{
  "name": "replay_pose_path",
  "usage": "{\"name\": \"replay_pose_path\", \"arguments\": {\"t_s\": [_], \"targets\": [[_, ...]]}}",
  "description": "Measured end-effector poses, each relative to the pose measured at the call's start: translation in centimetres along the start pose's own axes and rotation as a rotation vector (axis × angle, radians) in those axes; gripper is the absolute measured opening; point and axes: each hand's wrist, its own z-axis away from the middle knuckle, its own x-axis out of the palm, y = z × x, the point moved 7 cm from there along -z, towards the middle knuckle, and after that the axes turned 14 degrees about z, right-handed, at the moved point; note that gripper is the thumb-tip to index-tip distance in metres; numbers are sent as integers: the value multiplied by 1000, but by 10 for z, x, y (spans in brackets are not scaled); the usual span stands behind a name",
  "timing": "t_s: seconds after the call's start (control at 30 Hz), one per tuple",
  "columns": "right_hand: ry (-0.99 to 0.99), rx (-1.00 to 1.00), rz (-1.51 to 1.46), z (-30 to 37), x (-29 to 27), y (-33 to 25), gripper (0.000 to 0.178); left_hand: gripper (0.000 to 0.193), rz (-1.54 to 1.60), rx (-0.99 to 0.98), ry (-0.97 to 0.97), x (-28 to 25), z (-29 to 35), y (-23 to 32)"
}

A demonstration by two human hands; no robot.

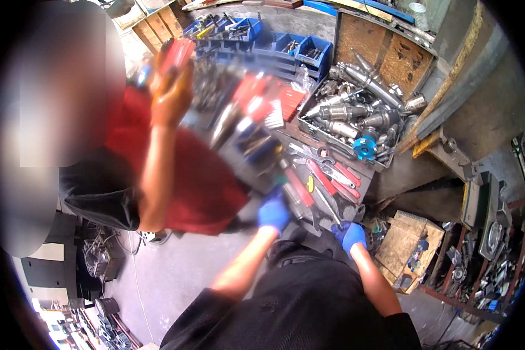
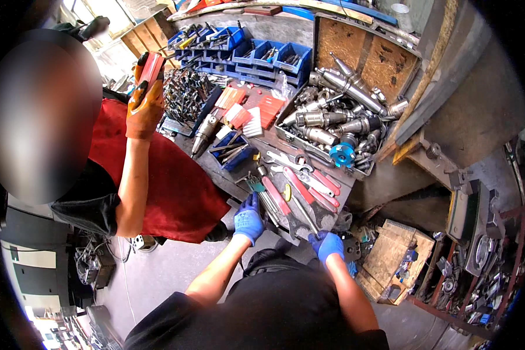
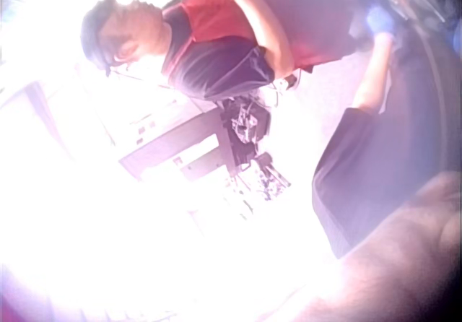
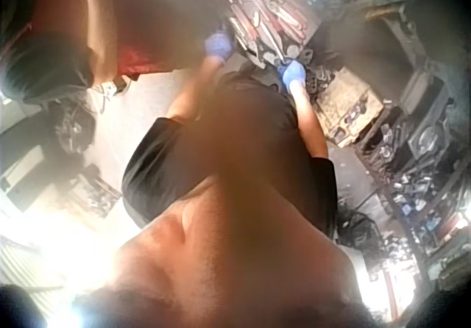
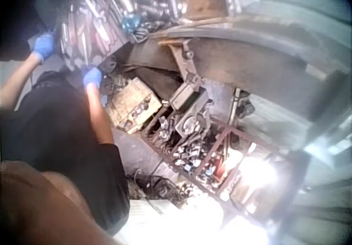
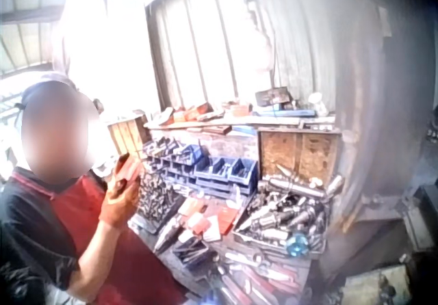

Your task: The person uses a T-handle hex key to tighten a bolt on a metal component mounted on a stand. They manipulate the tool with both hands to secure the part while another person works nearby.

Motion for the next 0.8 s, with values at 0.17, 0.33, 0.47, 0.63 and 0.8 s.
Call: {"name": "replay_pose_path", "arguments": {"t_s": [0.17,0.33,0.47,0.63,0.8], "targets": [[-18,-8,2,-5,6,5,44,88,12,-7,-37,-1,-4,1],[-65,13,19,-3,1,1,50,89,-6,105,23,3,-2,-5],[-57,-14,25,0,1,-1,47,87,-32,91,8,7,-4,-15],[2,-63,43,-13,21,8,46,95,-40,45,-32,4,-4,-5],[-31,-20,-14,-6,13,-1,38,89,85,73,-69,-3,-2,-1]]}}
